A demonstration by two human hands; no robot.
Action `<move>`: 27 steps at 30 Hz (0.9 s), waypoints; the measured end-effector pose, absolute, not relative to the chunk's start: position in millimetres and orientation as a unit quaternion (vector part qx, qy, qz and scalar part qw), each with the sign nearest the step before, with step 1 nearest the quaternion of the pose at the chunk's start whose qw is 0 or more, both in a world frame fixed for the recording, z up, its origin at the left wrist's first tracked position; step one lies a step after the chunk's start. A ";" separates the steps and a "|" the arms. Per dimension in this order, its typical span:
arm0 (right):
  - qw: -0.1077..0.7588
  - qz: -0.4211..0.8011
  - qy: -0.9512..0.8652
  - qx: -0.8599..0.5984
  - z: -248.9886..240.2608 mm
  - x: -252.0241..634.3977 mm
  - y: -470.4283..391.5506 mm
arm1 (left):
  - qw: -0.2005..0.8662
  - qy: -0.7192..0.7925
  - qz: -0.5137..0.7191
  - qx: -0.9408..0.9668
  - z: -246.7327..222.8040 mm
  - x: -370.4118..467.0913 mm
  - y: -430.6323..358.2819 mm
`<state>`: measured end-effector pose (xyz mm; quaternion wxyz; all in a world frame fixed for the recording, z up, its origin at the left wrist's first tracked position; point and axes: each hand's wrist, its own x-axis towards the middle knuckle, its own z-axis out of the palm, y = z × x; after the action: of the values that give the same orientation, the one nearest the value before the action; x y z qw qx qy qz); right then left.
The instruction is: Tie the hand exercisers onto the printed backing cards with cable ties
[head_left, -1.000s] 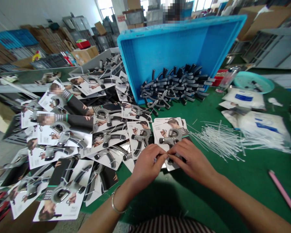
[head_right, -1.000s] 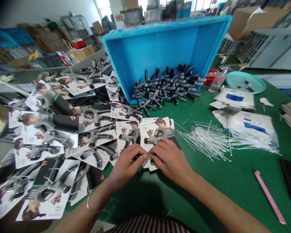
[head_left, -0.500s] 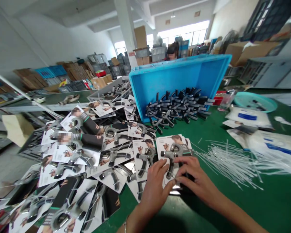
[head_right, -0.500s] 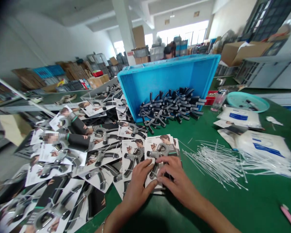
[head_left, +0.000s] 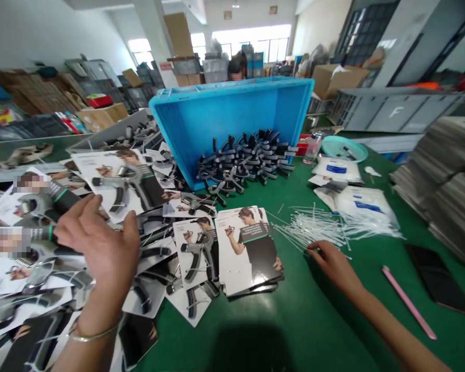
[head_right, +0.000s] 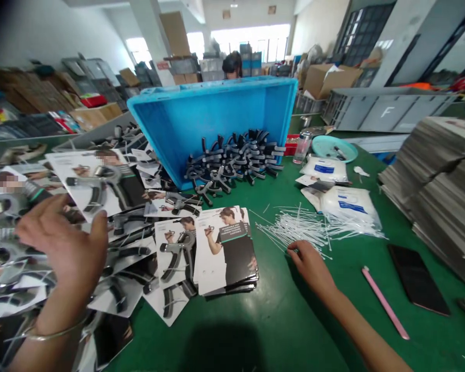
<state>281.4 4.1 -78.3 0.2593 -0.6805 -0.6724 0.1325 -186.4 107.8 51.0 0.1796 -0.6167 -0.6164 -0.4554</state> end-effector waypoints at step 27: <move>0.343 0.509 -0.540 -0.575 -12.7 237.4 58.3 | -0.557 -0.556 -0.454 -0.418 -37.6 -89.5 42.1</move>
<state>237.4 58.3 -12.7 0.3429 -0.5755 -0.5401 0.5094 -89.5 42.1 -37.6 -0.5567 -0.4176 -0.5563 -0.4542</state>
